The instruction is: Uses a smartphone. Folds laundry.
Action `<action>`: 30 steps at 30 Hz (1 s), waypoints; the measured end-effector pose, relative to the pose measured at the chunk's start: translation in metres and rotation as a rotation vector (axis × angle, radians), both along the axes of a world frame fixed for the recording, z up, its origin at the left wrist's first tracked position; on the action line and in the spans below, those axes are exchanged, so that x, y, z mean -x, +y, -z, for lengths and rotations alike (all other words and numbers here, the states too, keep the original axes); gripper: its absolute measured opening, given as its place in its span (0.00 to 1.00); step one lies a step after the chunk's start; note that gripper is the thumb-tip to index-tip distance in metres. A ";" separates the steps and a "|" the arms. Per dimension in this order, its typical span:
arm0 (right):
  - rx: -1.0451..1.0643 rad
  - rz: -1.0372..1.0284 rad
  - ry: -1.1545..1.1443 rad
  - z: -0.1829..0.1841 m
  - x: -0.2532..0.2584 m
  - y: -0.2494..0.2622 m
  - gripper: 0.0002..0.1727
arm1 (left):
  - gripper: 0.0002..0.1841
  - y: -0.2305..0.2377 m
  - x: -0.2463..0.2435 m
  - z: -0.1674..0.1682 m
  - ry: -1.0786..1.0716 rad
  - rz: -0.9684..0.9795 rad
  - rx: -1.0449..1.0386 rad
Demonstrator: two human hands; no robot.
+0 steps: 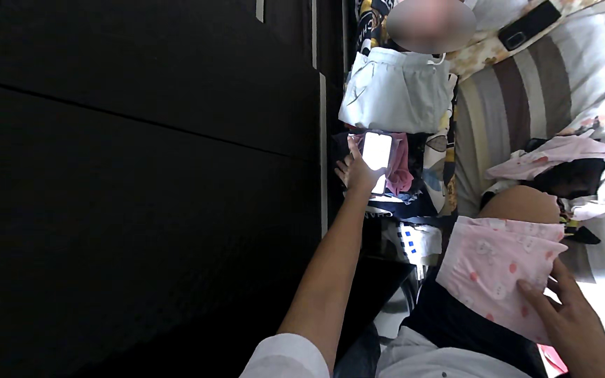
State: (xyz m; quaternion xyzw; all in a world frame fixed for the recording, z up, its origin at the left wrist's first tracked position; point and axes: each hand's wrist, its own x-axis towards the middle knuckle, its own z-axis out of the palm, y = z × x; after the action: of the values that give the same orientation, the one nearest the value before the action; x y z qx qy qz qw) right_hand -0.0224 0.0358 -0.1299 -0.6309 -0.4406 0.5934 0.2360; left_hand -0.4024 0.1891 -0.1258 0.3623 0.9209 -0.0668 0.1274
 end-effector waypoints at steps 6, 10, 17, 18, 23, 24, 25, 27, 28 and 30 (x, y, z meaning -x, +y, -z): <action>-0.016 0.000 0.000 0.000 -0.003 -0.001 0.46 | 0.72 0.000 -0.005 0.003 0.032 0.004 0.023; -0.015 0.000 0.001 0.000 -0.006 0.000 0.46 | 0.72 -0.002 -0.003 0.000 -0.010 0.007 0.008; 0.013 0.133 0.123 -0.005 -0.030 0.000 0.36 | 0.68 -0.017 -0.007 -0.025 -0.064 0.120 -0.215; 0.057 0.179 0.142 -0.004 -0.034 -0.002 0.33 | 0.64 -0.021 -0.015 -0.033 -0.063 0.179 -0.283; -0.029 0.229 0.026 -0.001 -0.042 -0.021 0.24 | 0.28 -0.065 -0.088 -0.060 -0.417 0.583 -0.369; -0.116 0.222 0.000 -0.003 -0.040 -0.022 0.23 | 0.22 -0.073 -0.103 -0.060 -0.518 0.675 -0.310; -0.194 0.201 -0.011 -0.005 -0.037 -0.018 0.22 | 0.19 -0.079 -0.114 -0.055 -0.598 0.763 -0.282; -0.296 0.138 -0.028 -0.011 -0.033 -0.002 0.21 | 0.20 -0.087 -0.134 -0.046 -0.709 0.828 -0.213; -0.322 0.093 -0.045 -0.012 -0.031 0.009 0.22 | 0.21 -0.088 -0.142 -0.044 -0.753 0.802 -0.158; -0.362 0.000 -0.114 -0.009 -0.028 0.030 0.22 | 0.21 -0.088 -0.152 -0.042 -0.799 0.706 -0.079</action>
State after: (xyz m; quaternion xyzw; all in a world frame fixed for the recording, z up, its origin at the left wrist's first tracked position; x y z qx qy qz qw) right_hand 0.0058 0.0656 -0.1208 -0.6108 -0.5530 0.4676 0.3202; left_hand -0.2501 0.1009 -0.0840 0.6518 0.6244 0.0721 0.4244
